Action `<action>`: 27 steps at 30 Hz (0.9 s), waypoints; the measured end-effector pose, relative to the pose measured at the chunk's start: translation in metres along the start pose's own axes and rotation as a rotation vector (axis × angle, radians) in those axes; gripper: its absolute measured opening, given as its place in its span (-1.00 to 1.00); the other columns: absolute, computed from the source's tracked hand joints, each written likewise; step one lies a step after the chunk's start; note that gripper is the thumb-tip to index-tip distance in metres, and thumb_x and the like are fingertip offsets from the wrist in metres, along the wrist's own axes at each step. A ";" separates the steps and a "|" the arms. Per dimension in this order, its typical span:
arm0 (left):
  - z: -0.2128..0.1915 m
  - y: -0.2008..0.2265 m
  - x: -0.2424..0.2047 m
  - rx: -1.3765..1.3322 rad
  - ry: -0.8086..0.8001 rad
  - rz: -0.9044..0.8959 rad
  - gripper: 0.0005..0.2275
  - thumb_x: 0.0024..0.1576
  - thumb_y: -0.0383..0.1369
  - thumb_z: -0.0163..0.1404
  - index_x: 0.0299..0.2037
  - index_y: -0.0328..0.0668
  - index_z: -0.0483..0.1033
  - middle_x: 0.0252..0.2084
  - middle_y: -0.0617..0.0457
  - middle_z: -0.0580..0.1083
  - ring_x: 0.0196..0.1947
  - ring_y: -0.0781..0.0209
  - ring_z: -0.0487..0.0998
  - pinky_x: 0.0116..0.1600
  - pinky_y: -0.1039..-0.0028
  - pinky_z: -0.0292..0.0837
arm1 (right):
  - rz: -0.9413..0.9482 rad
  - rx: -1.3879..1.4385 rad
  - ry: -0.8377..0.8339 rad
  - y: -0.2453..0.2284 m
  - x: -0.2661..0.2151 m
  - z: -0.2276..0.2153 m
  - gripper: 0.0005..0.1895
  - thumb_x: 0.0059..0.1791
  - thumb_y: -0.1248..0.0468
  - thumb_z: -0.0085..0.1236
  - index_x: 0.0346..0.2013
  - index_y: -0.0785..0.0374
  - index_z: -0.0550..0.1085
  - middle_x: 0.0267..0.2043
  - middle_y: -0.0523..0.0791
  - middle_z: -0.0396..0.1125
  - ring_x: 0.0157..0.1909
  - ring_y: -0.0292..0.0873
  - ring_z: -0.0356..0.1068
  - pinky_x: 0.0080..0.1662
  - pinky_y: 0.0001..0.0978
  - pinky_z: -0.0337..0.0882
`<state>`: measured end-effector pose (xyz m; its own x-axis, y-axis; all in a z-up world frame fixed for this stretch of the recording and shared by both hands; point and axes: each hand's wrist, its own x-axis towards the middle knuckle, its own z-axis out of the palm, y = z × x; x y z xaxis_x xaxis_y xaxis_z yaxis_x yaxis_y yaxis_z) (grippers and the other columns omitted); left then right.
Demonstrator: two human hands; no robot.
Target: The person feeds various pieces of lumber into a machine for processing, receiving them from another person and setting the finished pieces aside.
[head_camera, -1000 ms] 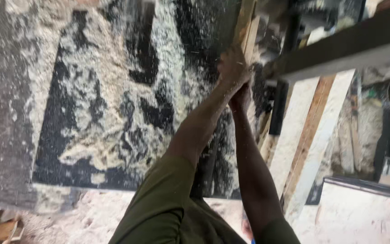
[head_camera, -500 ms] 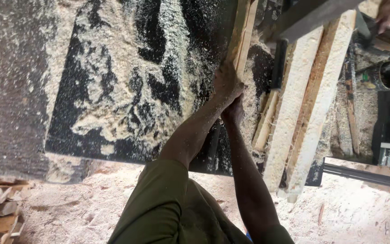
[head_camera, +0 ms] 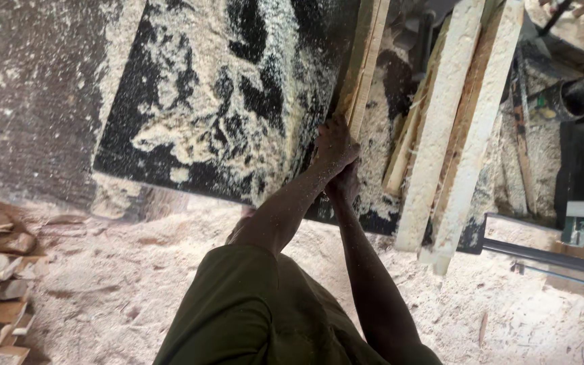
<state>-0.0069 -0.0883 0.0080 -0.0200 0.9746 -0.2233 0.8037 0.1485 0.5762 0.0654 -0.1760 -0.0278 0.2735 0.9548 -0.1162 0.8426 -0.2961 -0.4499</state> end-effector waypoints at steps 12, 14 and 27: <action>0.047 -0.041 -0.133 -0.049 0.130 0.114 -0.13 -0.04 -0.12 0.25 0.38 -0.44 0.05 0.13 -0.46 0.28 0.04 -0.38 0.33 -0.09 -0.09 0.48 | -0.014 0.192 -0.114 0.028 -0.130 -0.011 0.19 -0.19 -0.13 0.23 0.52 0.23 -0.17 0.26 0.13 0.28 -0.10 0.26 0.49 -0.19 0.10 0.51; 0.051 -0.056 -0.187 -0.308 0.300 0.202 -0.14 0.00 -0.07 0.20 0.48 -0.27 0.08 0.07 -0.36 0.34 0.03 -0.32 0.38 0.05 -0.12 0.42 | -0.150 0.216 -0.106 0.058 -0.189 -0.012 0.07 -0.21 0.00 0.43 0.36 0.30 -0.01 0.25 0.18 0.24 0.04 0.20 0.44 -0.12 0.03 0.50; 0.100 -0.119 -0.285 -1.182 -0.261 -0.288 -0.25 -0.06 0.01 0.30 0.18 -0.39 0.30 -0.16 -0.11 0.54 -0.28 0.21 0.60 -0.25 0.46 0.59 | 0.231 0.920 -0.405 0.270 -0.241 -0.062 -0.17 -0.08 0.09 0.35 0.40 0.36 0.28 0.26 0.07 0.39 0.30 0.10 0.32 0.24 -0.11 0.33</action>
<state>-0.0378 -0.4010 -0.0753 0.1207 0.8389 -0.5307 -0.2405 0.5434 0.8043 0.2561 -0.4875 -0.0664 0.0634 0.8642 -0.4991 0.0615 -0.5025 -0.8624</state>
